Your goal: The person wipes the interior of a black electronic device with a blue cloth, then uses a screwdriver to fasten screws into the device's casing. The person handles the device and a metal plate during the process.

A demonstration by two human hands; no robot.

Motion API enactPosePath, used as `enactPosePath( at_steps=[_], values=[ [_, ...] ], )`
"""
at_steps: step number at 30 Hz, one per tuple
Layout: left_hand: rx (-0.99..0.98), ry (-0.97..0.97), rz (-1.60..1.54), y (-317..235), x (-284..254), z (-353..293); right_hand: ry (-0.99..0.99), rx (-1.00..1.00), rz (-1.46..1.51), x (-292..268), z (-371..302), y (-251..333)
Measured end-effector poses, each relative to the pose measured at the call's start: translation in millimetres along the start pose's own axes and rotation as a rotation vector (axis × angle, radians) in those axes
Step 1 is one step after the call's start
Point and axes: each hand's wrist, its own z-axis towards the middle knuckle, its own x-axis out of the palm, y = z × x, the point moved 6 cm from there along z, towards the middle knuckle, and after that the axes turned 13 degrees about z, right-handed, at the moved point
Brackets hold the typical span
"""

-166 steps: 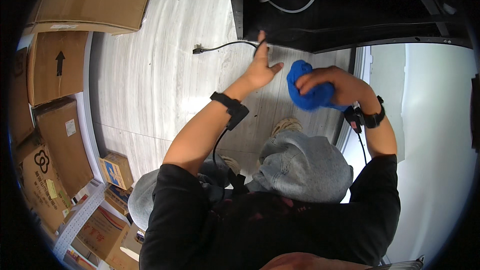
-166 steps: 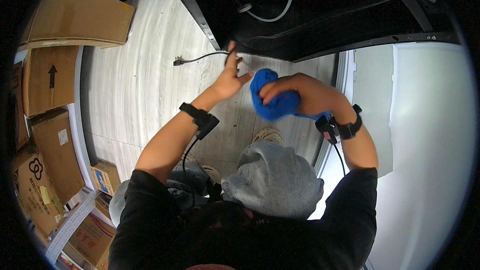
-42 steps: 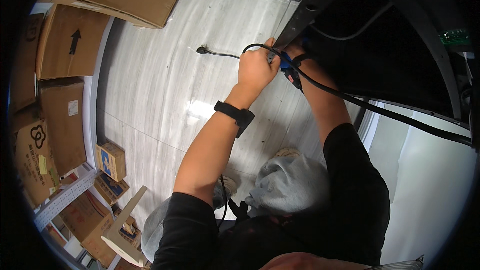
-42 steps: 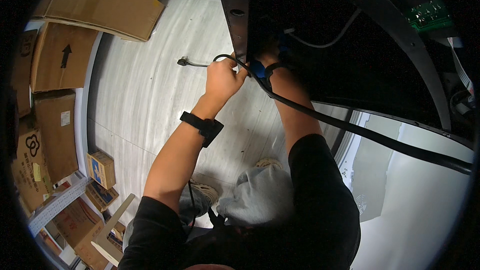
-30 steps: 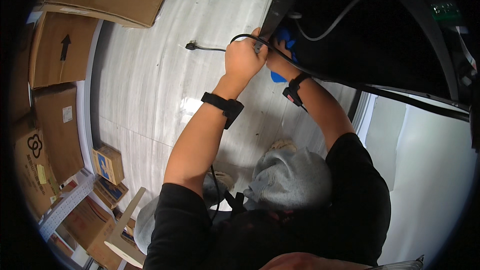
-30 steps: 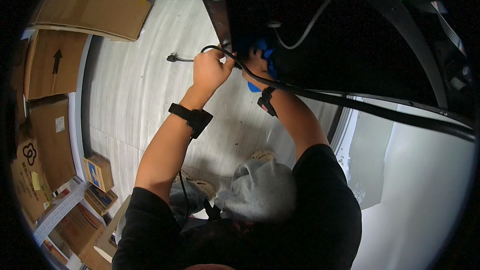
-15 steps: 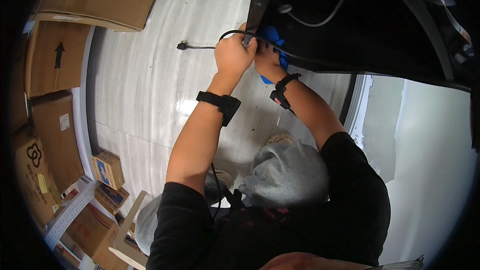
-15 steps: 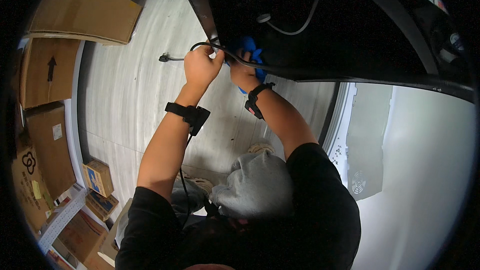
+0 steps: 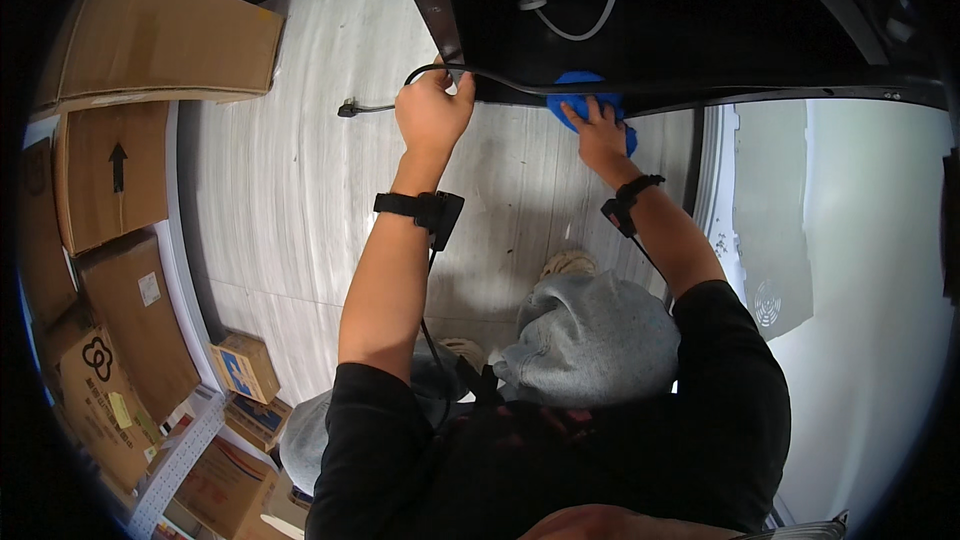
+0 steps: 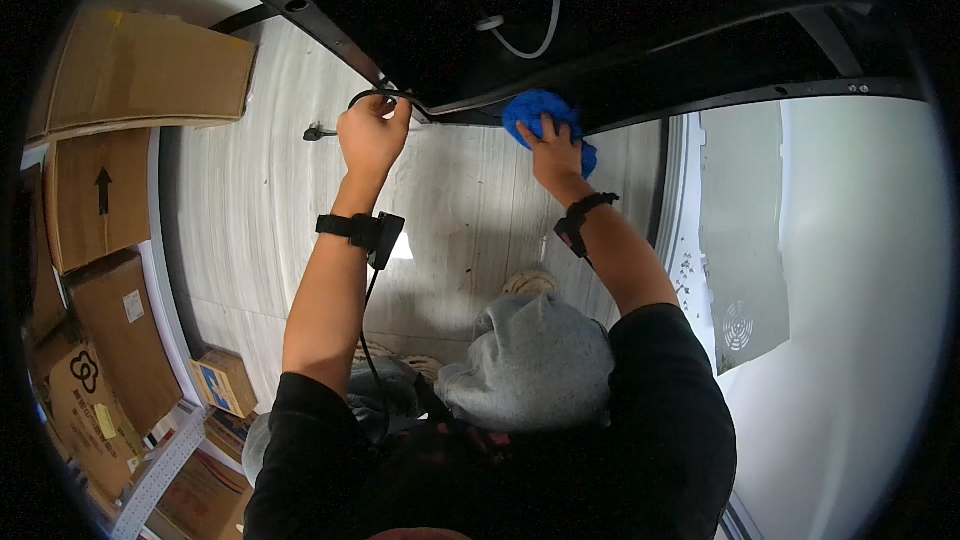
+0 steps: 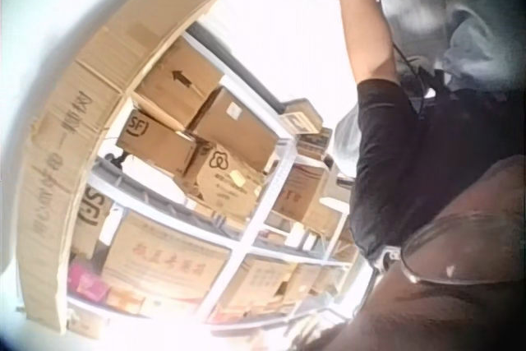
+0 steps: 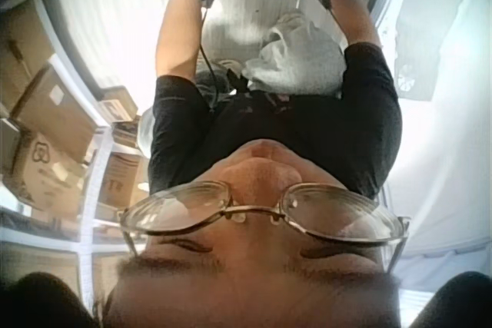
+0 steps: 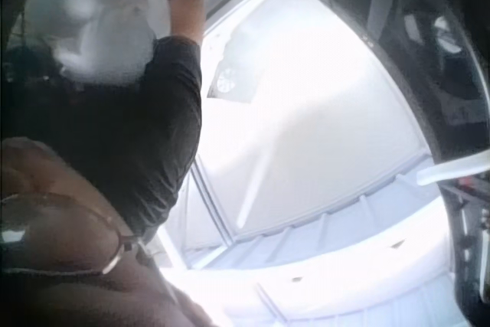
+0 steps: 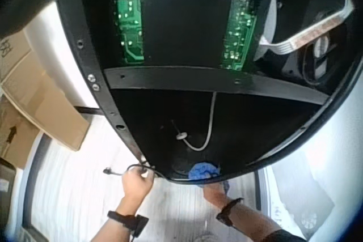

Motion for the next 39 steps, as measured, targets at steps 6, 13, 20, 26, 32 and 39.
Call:
enactPosePath(
  at_steps=[6,13,20,26,32,39],
  values=[
    [-0.021,-0.001,0.009,-4.7,0.7,-3.8,-0.024,0.180,0.109,2.5,5.7,22.3],
    [-0.018,0.009,0.007,-1.7,0.8,-0.4,-0.046,0.128,0.282,4.7,32.2,55.1],
    [0.005,-0.034,-0.026,3.8,4.9,0.5,-0.017,0.398,0.423,0.4,35.1,-1.9],
    [-0.018,0.012,0.002,2.8,3.9,1.3,0.029,0.493,0.511,-15.0,46.1,-23.0],
    [-0.041,0.028,-0.027,3.4,5.3,1.3,-0.018,0.462,0.518,-18.2,72.0,-31.2],
    [-0.024,-0.006,-0.027,0.3,-0.5,-0.1,0.011,0.430,0.544,-22.3,116.4,-49.7]
  ],
)
